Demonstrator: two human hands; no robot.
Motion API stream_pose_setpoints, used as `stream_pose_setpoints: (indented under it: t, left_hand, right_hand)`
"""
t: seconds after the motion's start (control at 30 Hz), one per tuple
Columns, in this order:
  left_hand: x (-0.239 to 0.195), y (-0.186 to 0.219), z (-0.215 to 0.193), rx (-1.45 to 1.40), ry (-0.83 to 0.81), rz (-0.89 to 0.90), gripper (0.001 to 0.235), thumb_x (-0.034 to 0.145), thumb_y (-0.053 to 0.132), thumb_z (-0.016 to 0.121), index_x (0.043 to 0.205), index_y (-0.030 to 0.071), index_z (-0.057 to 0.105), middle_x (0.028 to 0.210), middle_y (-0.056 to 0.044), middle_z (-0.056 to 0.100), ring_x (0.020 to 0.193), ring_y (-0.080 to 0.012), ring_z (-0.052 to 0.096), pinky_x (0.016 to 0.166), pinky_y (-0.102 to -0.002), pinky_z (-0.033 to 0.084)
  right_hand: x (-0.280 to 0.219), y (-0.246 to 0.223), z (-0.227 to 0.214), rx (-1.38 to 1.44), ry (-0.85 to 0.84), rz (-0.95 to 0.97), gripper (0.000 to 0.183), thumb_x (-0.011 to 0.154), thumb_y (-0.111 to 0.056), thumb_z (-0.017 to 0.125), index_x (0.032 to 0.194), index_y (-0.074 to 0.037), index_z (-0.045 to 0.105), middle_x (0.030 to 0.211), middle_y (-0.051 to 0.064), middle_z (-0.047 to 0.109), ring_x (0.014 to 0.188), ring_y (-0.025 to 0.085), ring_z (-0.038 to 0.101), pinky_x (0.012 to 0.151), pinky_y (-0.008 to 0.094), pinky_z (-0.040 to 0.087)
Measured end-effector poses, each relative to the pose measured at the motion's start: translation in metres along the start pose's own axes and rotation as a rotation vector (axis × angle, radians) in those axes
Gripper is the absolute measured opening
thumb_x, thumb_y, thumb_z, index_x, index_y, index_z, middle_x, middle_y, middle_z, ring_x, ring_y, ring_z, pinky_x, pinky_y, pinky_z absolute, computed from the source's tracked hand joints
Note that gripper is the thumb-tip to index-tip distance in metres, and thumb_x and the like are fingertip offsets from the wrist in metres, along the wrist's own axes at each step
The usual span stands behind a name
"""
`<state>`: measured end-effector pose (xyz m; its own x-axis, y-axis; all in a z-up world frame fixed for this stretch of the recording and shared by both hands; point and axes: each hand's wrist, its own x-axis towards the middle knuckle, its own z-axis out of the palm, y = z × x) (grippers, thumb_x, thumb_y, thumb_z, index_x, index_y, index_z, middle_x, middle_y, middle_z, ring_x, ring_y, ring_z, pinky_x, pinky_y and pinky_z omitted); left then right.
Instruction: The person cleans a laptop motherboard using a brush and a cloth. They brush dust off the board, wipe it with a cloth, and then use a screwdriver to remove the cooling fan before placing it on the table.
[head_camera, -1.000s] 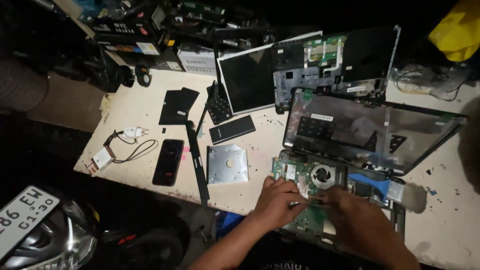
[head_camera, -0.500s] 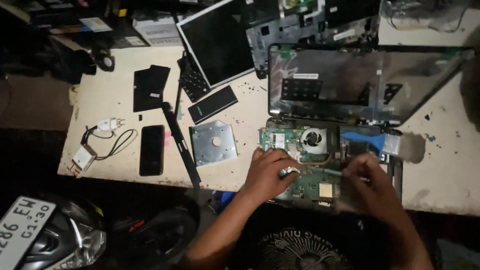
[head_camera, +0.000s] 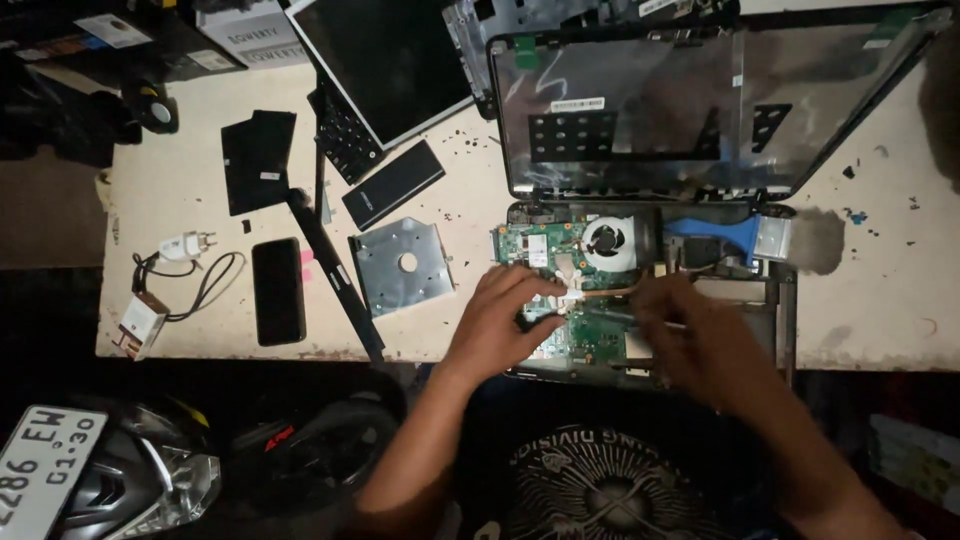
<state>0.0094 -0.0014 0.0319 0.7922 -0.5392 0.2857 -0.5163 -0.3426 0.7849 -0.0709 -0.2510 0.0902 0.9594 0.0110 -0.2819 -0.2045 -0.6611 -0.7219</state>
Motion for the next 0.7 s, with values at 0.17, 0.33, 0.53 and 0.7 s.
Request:
stream_pose_setpoints:
  t: [0.17, 0.33, 0.53, 0.7]
  left_hand:
    - [-0.003, -0.001, -0.003, 0.006, -0.007, 0.026, 0.036, 0.078, 0.01, 0.087, 0.111, 0.017, 0.075, 0.091, -0.006, 0.066, 0.09, -0.0324, 0.065, 0.092, -0.044, 0.049]
    - [-0.006, -0.004, -0.002, 0.033, -0.001, 0.027, 0.035, 0.079, 0.01, 0.086, 0.111, 0.018, 0.075, 0.092, -0.005, 0.067, 0.092, -0.0309, 0.066, 0.095, -0.043, 0.048]
    - [-0.006, -0.005, -0.001, 0.02, 0.026, 0.05, 0.032, 0.08, 0.008, 0.086, 0.109, 0.016, 0.076, 0.091, -0.006, 0.067, 0.09, -0.0316, 0.065, 0.091, -0.043, 0.05]
    - [-0.006, -0.008, 0.0, 0.014, 0.024, 0.042, 0.032, 0.079, 0.008, 0.086, 0.109, 0.018, 0.076, 0.09, -0.005, 0.068, 0.089, -0.0311, 0.066, 0.091, -0.044, 0.051]
  right_hand:
    - [0.013, -0.03, -0.005, -0.193, -0.087, 0.025, 0.025, 0.098, -0.036, 0.06, 0.109, -0.015, 0.067, 0.089, 0.021, 0.079, 0.091, 0.047, 0.075, 0.077, 0.062, 0.058]
    - [0.019, -0.049, -0.005, -0.296, -0.126, -0.052, 0.026, 0.1, -0.032, 0.055, 0.109, -0.011, 0.066, 0.084, 0.02, 0.077, 0.085, 0.047, 0.075, 0.072, 0.063, 0.058]
    - [0.03, -0.05, -0.003, -0.443, -0.299, 0.028, 0.024, 0.1, -0.037, 0.046, 0.117, -0.02, 0.049, 0.094, 0.018, 0.076, 0.094, 0.045, 0.075, 0.08, 0.061, 0.057]
    - [0.03, -0.056, -0.006, -0.458, -0.303, 0.03, 0.02, 0.1, -0.033, 0.047, 0.113, -0.018, 0.051, 0.093, 0.018, 0.075, 0.094, 0.045, 0.075, 0.077, 0.06, 0.058]
